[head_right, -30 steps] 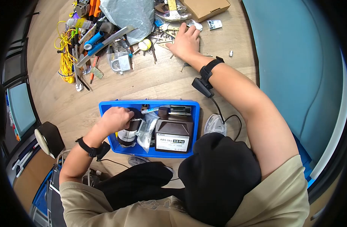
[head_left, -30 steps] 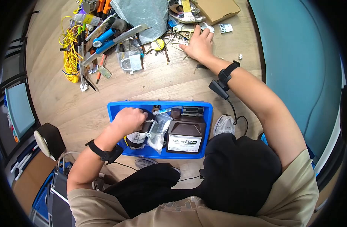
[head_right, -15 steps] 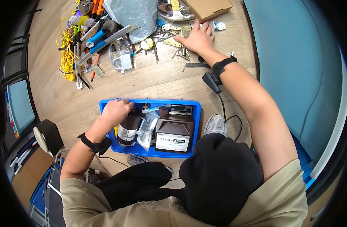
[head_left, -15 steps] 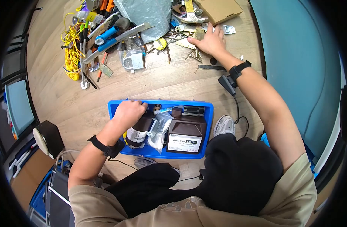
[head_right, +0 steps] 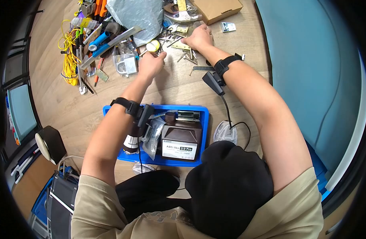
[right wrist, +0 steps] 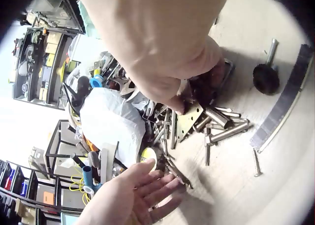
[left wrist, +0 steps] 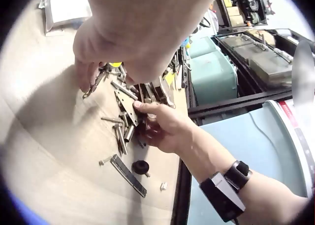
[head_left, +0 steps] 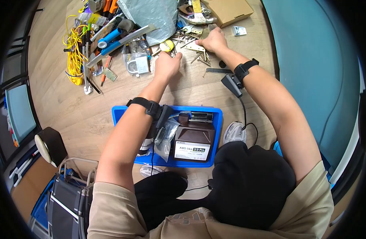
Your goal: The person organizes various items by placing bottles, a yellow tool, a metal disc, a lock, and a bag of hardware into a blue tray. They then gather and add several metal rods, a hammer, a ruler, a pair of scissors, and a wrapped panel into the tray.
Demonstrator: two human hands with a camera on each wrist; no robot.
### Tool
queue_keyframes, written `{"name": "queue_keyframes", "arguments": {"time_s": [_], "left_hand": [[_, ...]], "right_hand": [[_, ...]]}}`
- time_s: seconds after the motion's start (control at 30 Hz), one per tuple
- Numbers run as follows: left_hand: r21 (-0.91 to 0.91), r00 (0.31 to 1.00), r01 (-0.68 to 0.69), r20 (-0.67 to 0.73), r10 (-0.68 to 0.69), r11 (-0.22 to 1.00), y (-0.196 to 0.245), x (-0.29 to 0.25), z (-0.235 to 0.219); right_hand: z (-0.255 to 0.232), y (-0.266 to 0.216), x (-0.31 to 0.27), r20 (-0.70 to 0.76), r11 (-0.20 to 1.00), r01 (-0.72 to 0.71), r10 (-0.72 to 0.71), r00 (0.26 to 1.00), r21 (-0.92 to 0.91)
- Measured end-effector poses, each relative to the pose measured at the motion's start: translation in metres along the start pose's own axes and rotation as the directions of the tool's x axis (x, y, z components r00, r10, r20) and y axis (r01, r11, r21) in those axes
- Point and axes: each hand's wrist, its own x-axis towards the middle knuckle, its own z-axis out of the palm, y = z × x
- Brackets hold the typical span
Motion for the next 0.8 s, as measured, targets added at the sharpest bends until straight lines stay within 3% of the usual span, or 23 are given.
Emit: {"name": "queue_keyframes", "arguments": {"time_s": [0.03,0.1,0.17,0.2,0.23,0.3,0.37,0.43,0.47,0.7,0.8], "left_hand": [[-0.057,0.995,0.073,0.077,-0.069,0.996,0.004,0.002,0.001],[-0.107,0.984,0.122,0.146,-0.105,0.987,0.007,0.006,0.010],[-0.535,0.973,0.226,0.169,-0.159,0.814,0.004,0.012,0.035],[-0.622,0.966,0.259,0.186,-0.182,0.739,0.017,0.005,0.034],[-0.624,0.966,0.259,0.184,-0.183,0.738,0.025,0.002,0.033],[-0.722,0.975,0.221,0.161,-0.151,0.656,0.031,-0.002,0.035],[-0.754,0.974,0.228,0.169,-0.153,0.616,0.031,0.000,0.039],[-0.828,0.965,0.262,0.206,-0.165,0.496,0.030,0.004,0.042],[-0.828,0.965,0.261,0.203,-0.168,0.497,0.030,0.005,0.042],[-0.824,0.944,0.324,0.251,-0.213,0.465,0.042,0.015,0.045],[-0.844,0.940,0.323,0.233,-0.251,0.427,0.044,0.019,0.045]], "right_hand": [[0.002,0.001,0.002,0.056,0.996,-0.047,0.043,0.997,0.070],[0.005,0.005,0.006,-0.033,0.996,-0.031,0.034,0.999,0.086],[0.003,0.008,0.018,0.185,0.940,-0.060,-0.003,0.983,0.335],[0.013,0.007,0.021,0.138,0.910,-0.094,0.041,0.990,0.405],[0.010,0.000,0.015,0.139,0.910,-0.092,0.038,0.990,0.403],[0.007,-0.009,0.002,0.207,0.818,-0.226,0.134,0.969,0.529],[0.021,-0.012,0.001,0.215,0.798,-0.234,0.135,0.967,0.555],[0.055,-0.008,0.014,-0.076,0.869,-0.108,0.164,0.984,0.483],[0.059,-0.008,0.010,-0.111,0.877,-0.117,0.189,0.976,0.465],[0.043,-0.022,-0.005,-0.030,0.787,-0.155,0.215,0.976,0.597],[0.039,-0.016,-0.008,0.041,0.730,-0.115,0.118,0.992,0.674]]}}
